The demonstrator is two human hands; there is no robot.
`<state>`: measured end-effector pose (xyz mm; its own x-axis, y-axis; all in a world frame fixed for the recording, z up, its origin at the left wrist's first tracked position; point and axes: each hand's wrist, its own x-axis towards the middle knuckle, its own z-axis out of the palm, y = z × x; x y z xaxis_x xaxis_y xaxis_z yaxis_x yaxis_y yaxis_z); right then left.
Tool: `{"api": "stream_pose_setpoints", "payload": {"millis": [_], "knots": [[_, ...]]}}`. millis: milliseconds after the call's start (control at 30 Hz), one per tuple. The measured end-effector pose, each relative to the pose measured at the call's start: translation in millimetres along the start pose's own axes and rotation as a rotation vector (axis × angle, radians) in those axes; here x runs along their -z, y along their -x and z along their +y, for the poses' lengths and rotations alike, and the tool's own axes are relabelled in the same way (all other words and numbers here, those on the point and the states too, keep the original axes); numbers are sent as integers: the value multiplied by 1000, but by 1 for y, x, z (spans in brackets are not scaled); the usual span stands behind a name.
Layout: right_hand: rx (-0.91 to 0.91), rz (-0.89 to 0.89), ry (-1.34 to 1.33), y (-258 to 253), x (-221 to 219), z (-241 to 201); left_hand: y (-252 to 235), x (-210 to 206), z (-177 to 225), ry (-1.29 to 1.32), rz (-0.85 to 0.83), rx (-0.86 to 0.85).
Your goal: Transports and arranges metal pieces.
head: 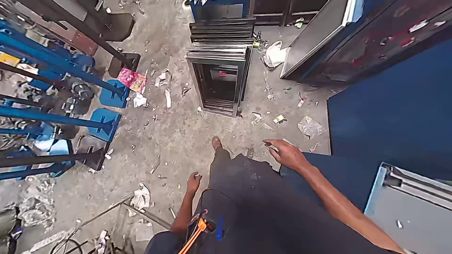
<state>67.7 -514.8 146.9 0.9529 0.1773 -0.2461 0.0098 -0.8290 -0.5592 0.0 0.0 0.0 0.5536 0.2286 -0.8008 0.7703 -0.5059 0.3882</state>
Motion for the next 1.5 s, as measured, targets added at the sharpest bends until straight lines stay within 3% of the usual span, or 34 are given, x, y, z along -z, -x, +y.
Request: {"api": "stream_pose_setpoints", "payload": {"millis": [167, 367, 500, 633, 733, 833, 933, 1100, 1233, 1500], "knots": [[-71, 67, -13, -92, 0, -14, -93, 9, 124, 13, -160, -126], [-195, -43, -13, -208, -5, -27, -214, 30, 258, -98, -315, -205], [-155, -77, 26, -338, 24, -37, -282, 48, 362, -150, -429, -246], [-77, 0, 93, -491, 56, -27, -334, 49, 463, 50, -499, -301], [-81, 29, 196, -596, 76, -13, -352, 38, 545, 370, -462, -276], [-112, 87, 283, -665, 77, 5, -368, 16, 604, 733, -461, -195], [-132, 103, 313, -699, 65, 36, -385, -9, 657, 1050, -423, -152], [-167, 163, 298, -707, 51, 46, -422, -45, 697, 1625, -393, -179], [-132, 153, 315, -716, 53, 47, -422, -52, 717, 1701, -258, -182], [-97, 214, 330, -738, 80, 45, -417, -52, 701, 1750, -353, -207]]}}
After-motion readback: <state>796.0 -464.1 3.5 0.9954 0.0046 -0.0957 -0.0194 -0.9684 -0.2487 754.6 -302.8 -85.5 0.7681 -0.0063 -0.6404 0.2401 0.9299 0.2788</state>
